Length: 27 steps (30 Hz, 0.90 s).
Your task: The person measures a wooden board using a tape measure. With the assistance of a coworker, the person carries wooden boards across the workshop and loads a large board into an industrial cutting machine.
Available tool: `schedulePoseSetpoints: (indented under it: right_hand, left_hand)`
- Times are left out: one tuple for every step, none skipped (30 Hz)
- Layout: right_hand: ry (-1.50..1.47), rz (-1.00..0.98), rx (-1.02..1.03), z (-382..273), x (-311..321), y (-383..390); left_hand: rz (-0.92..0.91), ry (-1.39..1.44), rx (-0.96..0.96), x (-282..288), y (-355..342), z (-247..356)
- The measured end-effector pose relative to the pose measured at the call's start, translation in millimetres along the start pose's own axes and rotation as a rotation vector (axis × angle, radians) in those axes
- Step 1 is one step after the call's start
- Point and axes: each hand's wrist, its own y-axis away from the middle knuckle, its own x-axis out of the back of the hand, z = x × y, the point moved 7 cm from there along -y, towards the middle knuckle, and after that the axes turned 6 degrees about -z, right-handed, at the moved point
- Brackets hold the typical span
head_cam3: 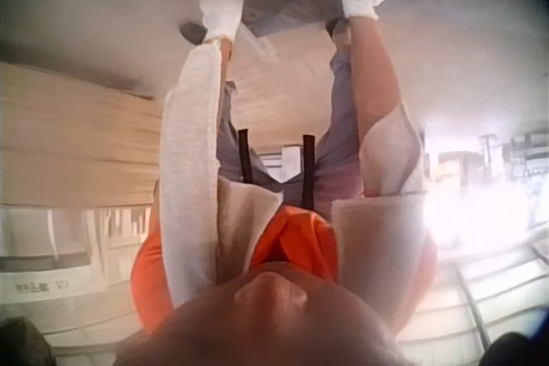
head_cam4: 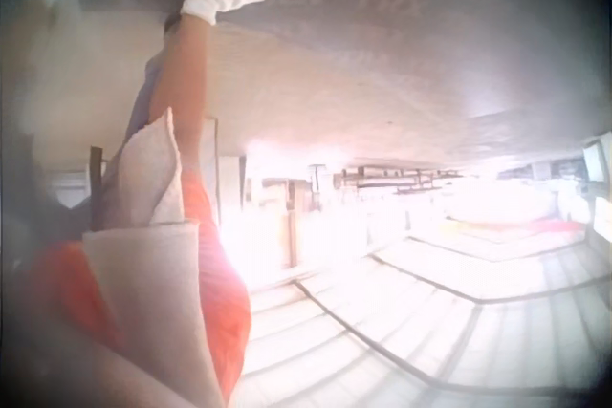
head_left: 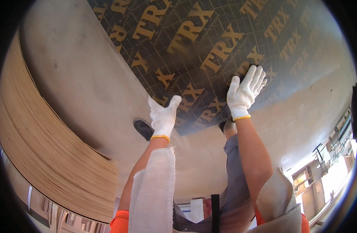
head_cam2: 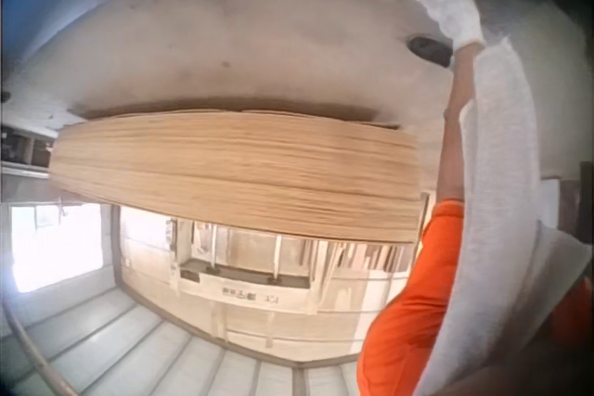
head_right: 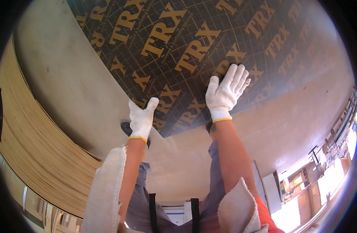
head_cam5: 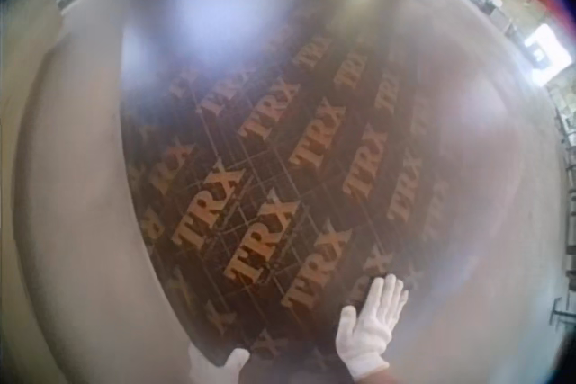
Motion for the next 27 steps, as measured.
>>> schedulePoseSetpoints:
  right_hand:
    - [-0.018, 0.0, 0.004, -4, -3, 2]
    - [-0.022, 0.0, 0.008, -9, -5, 5]
    - [-0.033, -0.011, 0.035, -12, -4, 10]
    - [-0.043, -0.016, 0.039, -17, -3, 11]
    - [-0.05, -0.024, 0.042, -17, -4, 13]
    - [-0.057, -0.033, 0.039, -18, -4, 14]
    - [-0.061, -0.051, 0.033, -17, -4, 15]
    - [-0.066, -0.069, 0.027, -16, -4, 16]
    - [-0.064, -0.071, 0.026, -15, -4, 15]
    - [-0.065, -0.061, 0.031, -13, -4, 14]
    - [-0.064, -0.051, 0.038, -10, -4, 13]
    - [-0.057, -0.049, 0.043, -6, -3, 11]
    - [-0.064, -0.045, 0.058, -4, -1, 9]
    - [-0.069, -0.04, 0.076, -3, 3, 8]
    - [-0.062, -0.039, 0.086, -2, 7, 8]
    - [-0.129, -0.054, 0.088, -3, 9, 8]
    - [-0.195, -0.07, 0.092, -6, 12, 10]
    - [-0.248, -0.042, 0.057, -5, 22, 15]
    - [-0.288, -0.041, -0.111, 11, 31, 18]
    - [-0.447, 0.002, -0.451, 37, 33, 29]
    - [-0.665, -0.003, -0.767, 71, 28, 43]
    - [-1.112, -0.01, -0.86, 99, 17, 53]
    - [-1.223, -0.072, -1.255, 93, 17, 67]
    - [-1.402, -0.205, -1.292, 98, -1, 80]
    - [-1.568, -0.34, -1.317, 109, -18, 87]
    - [-1.563, -0.375, -1.305, 111, -23, 82]
    - [-1.628, -0.366, -1.321, 112, -27, 78]
  left_hand:
    - [-0.001, -0.009, 0.008, -1, -2, -2]
    - [0.006, -0.01, -0.032, -1, -3, 1]
    - [0.012, -0.011, -0.073, -1, -4, 2]
    - [0.012, 0.015, -0.134, -3, -9, -2]
    - [0.015, 0.007, -0.128, -6, -9, -5]
    - [-0.049, 0.099, -0.162, -12, -9, -5]
    - [-0.121, 0.197, -0.199, -19, -7, 0]
    - [-0.123, 0.195, -0.197, -23, -6, 2]
    - [-0.119, 0.093, -0.155, -26, -5, 2]
    - [-0.114, -0.006, -0.115, -29, -3, 5]
    - [-0.117, -0.001, -0.115, -30, 0, 9]
    - [-0.138, -0.033, -0.125, -32, 2, 14]
    - [-0.157, -0.068, -0.133, -32, 4, 15]
    - [-0.16, -0.06, -0.131, -35, 3, 11]
    - [-0.113, -0.017, -0.165, -37, 2, 7]
    - [-0.06, 0.026, -0.202, -34, 1, 8]
    - [-0.056, 0.04, -0.202, -33, 1, 4]
    - [-0.058, 0.072, -0.197, -31, 2, -1]
    - [-0.058, 0.113, -0.188, -33, 4, -5]
    - [-0.126, 0.029, -0.13, -39, 8, -13]
    - [-0.117, 0.053, -0.118, -42, 17, -24]
    - [-0.204, -0.047, -0.144, -58, 32, -36]
    - [-0.28, -0.155, -0.168, -67, 41, -52]
    - [-0.257, -0.141, -0.155, -69, 48, -71]
    - [-0.267, -0.185, -0.185, -84, 54, -85]
    - [-0.273, -0.238, -0.205, -93, 57, -93]
    - [-0.264, -0.217, -0.188, -100, 57, -93]
